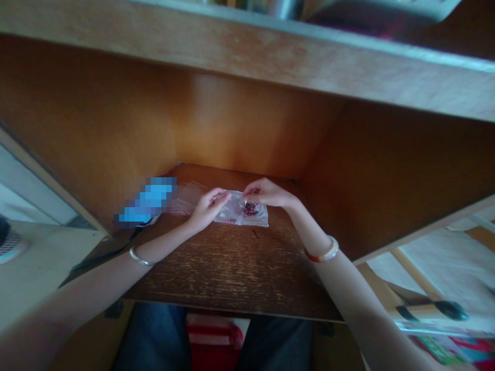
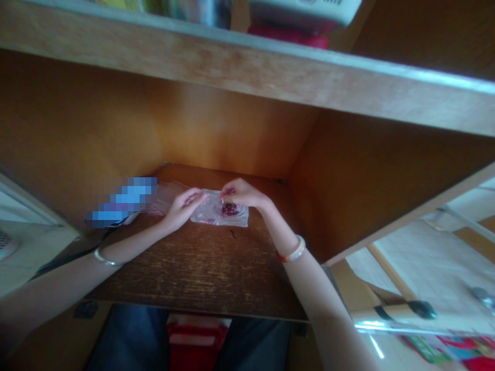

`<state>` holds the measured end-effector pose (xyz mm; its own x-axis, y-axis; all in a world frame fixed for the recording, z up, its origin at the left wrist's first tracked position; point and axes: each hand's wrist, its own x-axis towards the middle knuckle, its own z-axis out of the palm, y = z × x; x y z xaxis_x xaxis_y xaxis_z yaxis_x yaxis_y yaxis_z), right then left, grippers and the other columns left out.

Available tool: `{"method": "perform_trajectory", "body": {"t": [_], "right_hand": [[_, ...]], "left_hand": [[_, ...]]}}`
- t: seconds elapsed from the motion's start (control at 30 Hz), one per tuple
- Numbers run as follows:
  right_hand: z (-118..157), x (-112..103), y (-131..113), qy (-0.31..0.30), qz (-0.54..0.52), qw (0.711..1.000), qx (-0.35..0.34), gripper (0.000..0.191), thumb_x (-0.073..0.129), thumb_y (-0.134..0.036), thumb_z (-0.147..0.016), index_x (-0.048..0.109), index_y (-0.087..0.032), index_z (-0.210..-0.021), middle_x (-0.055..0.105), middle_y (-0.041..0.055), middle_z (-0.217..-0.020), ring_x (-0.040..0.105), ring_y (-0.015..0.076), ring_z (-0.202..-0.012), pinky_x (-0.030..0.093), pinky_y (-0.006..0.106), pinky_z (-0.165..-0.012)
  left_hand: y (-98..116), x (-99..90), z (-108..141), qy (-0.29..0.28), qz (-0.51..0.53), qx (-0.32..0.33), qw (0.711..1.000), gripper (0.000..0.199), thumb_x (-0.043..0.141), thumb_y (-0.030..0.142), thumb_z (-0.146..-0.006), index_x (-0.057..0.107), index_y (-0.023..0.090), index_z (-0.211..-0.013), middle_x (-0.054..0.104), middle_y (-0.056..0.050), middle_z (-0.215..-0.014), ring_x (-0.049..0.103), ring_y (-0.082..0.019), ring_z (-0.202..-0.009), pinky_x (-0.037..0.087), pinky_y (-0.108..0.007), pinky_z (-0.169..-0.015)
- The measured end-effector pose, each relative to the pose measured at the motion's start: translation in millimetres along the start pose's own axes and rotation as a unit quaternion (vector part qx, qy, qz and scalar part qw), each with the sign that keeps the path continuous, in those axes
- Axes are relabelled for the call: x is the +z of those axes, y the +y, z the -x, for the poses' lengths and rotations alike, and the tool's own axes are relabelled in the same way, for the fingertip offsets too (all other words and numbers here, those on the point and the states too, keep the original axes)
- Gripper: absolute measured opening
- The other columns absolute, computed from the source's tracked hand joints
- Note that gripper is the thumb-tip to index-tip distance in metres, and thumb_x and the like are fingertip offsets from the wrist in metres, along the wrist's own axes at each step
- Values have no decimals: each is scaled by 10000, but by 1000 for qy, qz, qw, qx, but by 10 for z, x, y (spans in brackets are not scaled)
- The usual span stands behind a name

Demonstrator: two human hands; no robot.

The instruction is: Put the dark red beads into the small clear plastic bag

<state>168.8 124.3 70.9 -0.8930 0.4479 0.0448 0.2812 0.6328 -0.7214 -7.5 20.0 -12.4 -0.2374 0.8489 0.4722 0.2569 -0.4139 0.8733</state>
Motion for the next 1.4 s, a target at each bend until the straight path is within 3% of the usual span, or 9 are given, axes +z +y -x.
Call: {"method": "perform_trajectory", "body": {"t": [0.17, 0.57, 0.83, 1.07, 1.4], "right_hand": [[1, -6, 13, -7, -22, 1000, -3, 210, 632, -313, -722, 695, -123, -785, 657, 31, -709, 543, 109, -626, 419, 248, -599], [-20, 79, -44, 6, -27, 999, -24, 239, 618, -332, -758, 696, -117, -826, 651, 26, -711, 526, 100, -628, 399, 235, -599], [-46, 163, -31, -10, -27, 998, -48, 270, 599, -382, -800, 679, -128, -844, 656, 35, -768, 548, 113, -678, 412, 244, -634], [-99, 249, -22, 23, -10, 997, -79, 235, 584, -350, -808, 647, -124, -806, 629, 28, -744, 537, 121, -697, 405, 252, -652], [-79, 240, -26, 15, 2, 997, -74, 268, 563, -385, -809, 619, -125, -780, 611, 25, -699, 520, 111, -640, 389, 242, -593]], "left_hand": [[15, -7, 8, 17, -49, 34, 998, 190, 602, 368, -820, 624, 180, -832, 652, -25, -791, 598, -150, -737, 476, -277, -692], [68, -9, 22, 13, -33, 17, 999, 174, 628, 354, -803, 640, 181, -803, 663, -24, -770, 605, -147, -719, 480, -271, -666], [88, -16, 25, -5, -68, 44, 997, 161, 589, 328, -843, 646, 177, -839, 677, -34, -829, 615, -149, -779, 482, -271, -725], [55, -16, 24, -8, -72, 44, 996, 196, 579, 354, -851, 642, 169, -848, 676, -32, -826, 611, -142, -772, 485, -256, -714], [96, -4, 40, 15, -73, 49, 996, 189, 596, 335, -844, 686, 169, -851, 716, -38, -849, 644, -151, -775, 491, -256, -719]]}}
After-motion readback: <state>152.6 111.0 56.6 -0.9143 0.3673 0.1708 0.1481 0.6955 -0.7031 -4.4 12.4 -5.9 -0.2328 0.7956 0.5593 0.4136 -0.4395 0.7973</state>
